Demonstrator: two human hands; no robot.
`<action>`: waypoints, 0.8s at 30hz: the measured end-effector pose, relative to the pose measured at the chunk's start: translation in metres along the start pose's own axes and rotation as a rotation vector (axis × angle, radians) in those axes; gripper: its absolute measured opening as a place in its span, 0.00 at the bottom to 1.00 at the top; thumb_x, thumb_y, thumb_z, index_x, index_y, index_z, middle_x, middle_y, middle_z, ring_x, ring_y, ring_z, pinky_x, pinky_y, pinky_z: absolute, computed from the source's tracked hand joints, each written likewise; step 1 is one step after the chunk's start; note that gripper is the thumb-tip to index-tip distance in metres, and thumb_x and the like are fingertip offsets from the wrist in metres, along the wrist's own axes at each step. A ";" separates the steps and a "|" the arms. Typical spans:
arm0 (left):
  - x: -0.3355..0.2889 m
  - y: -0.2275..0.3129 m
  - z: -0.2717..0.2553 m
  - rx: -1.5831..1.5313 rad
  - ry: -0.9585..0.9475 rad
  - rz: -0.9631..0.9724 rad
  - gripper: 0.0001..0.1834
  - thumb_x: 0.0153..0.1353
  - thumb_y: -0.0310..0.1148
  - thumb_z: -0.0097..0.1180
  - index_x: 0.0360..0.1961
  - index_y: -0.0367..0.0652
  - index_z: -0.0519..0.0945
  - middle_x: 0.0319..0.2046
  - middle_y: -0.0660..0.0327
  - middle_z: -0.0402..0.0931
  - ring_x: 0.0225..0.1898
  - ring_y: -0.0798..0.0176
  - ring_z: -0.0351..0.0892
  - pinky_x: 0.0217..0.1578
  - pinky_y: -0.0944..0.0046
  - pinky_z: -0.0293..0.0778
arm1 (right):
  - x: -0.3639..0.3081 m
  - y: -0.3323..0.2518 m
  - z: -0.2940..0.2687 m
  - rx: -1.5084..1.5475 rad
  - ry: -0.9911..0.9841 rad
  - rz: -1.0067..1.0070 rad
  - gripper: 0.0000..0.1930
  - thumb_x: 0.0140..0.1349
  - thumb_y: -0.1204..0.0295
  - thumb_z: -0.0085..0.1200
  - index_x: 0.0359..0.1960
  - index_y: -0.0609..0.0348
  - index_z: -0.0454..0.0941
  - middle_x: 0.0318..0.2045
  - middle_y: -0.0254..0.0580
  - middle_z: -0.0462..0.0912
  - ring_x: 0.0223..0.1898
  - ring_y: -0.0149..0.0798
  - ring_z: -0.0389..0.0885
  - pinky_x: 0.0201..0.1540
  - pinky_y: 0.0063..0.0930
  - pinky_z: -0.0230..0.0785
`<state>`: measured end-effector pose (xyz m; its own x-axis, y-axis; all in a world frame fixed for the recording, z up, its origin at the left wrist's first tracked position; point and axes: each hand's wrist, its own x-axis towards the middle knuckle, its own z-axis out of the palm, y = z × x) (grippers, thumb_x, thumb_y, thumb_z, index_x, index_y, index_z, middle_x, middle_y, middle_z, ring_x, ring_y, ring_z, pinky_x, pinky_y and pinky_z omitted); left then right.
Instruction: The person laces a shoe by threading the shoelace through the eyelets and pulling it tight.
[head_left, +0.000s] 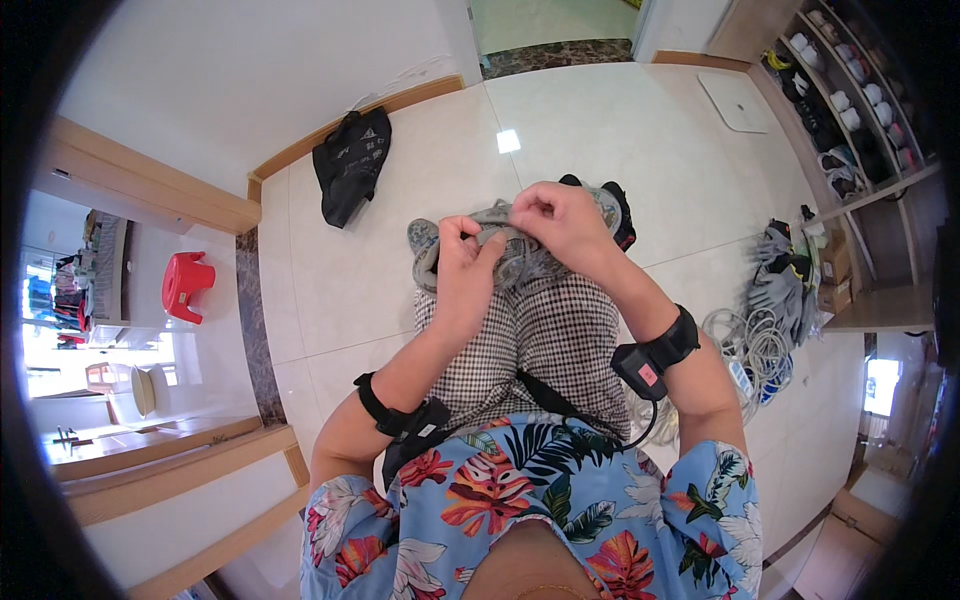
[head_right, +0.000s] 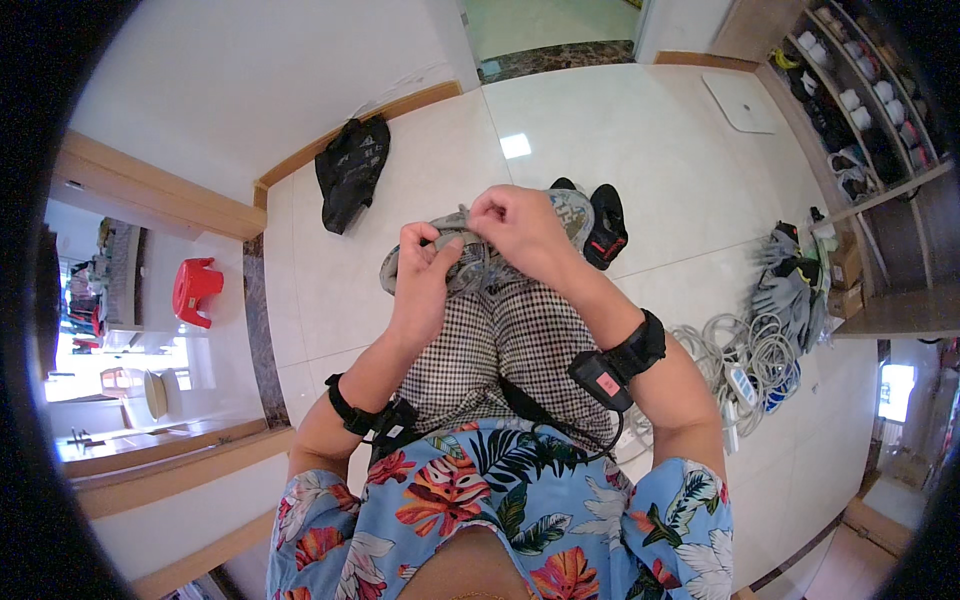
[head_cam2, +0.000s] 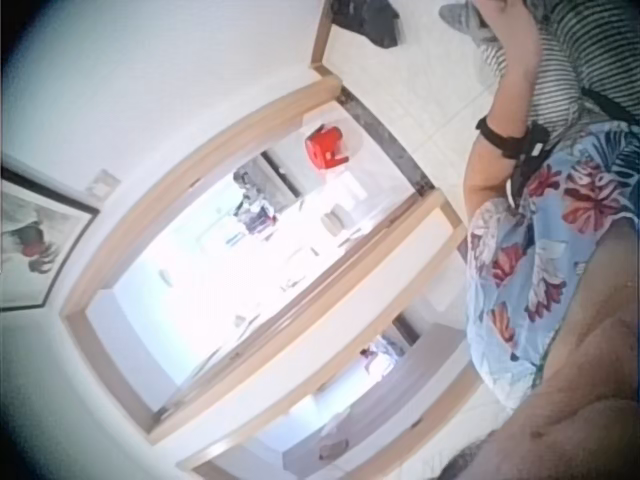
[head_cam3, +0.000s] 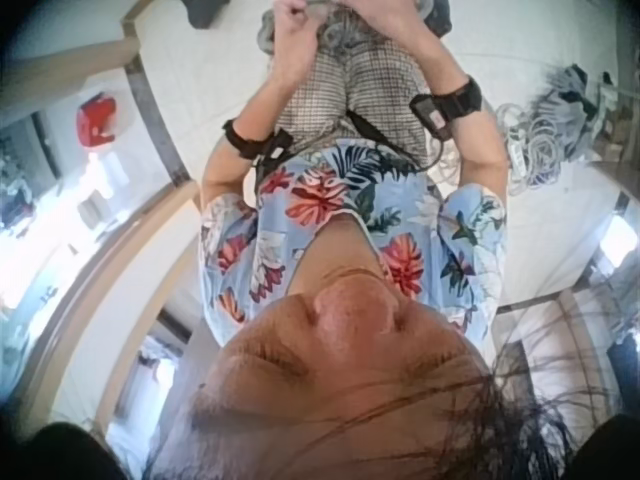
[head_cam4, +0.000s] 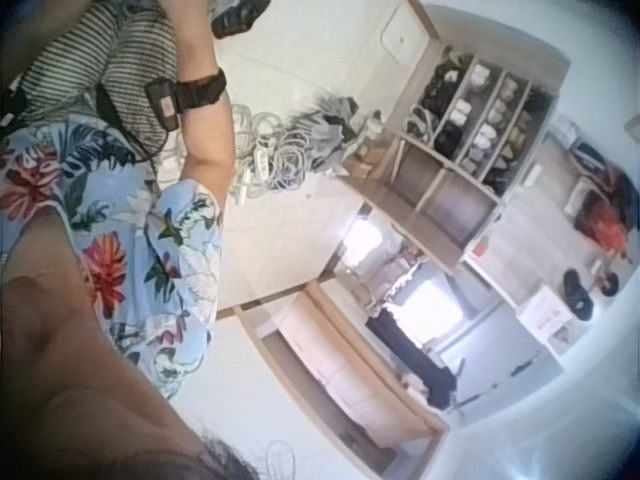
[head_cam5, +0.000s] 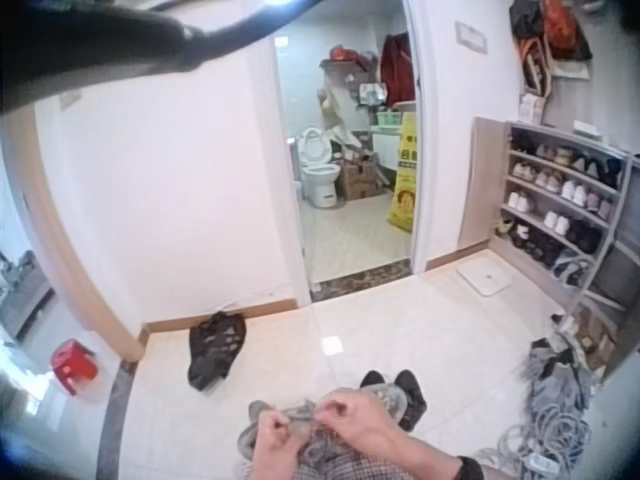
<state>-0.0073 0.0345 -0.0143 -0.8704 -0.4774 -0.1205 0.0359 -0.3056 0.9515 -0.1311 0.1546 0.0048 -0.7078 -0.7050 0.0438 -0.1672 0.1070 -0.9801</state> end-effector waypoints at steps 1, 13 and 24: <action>-0.001 0.003 0.003 -0.024 -0.005 -0.018 0.13 0.69 0.21 0.51 0.45 0.45 0.60 0.36 0.60 0.75 0.35 0.72 0.75 0.35 0.70 0.73 | 0.002 0.001 -0.004 0.110 0.039 0.063 0.08 0.59 0.70 0.65 0.35 0.63 0.83 0.26 0.31 0.80 0.25 0.24 0.73 0.27 0.22 0.65; -0.003 0.008 0.001 -0.074 -0.049 -0.080 0.17 0.66 0.18 0.51 0.48 0.43 0.58 0.37 0.57 0.75 0.37 0.71 0.75 0.36 0.69 0.73 | -0.006 -0.015 -0.016 0.241 0.069 0.191 0.11 0.68 0.69 0.57 0.46 0.64 0.82 0.29 0.24 0.76 0.26 0.19 0.66 0.27 0.15 0.59; -0.013 0.013 0.006 -0.018 -0.030 -0.103 0.25 0.69 0.19 0.46 0.65 0.41 0.59 0.44 0.53 0.79 0.42 0.69 0.78 0.42 0.69 0.74 | -0.024 -0.034 -0.038 0.030 0.007 0.099 0.14 0.70 0.76 0.50 0.56 0.63 0.78 0.33 0.40 0.86 0.24 0.25 0.76 0.29 0.21 0.71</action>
<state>0.0013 0.0418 0.0012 -0.8842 -0.4181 -0.2084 -0.0456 -0.3667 0.9292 -0.1342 0.1947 0.0442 -0.7247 -0.6871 -0.0524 -0.0759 0.1551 -0.9850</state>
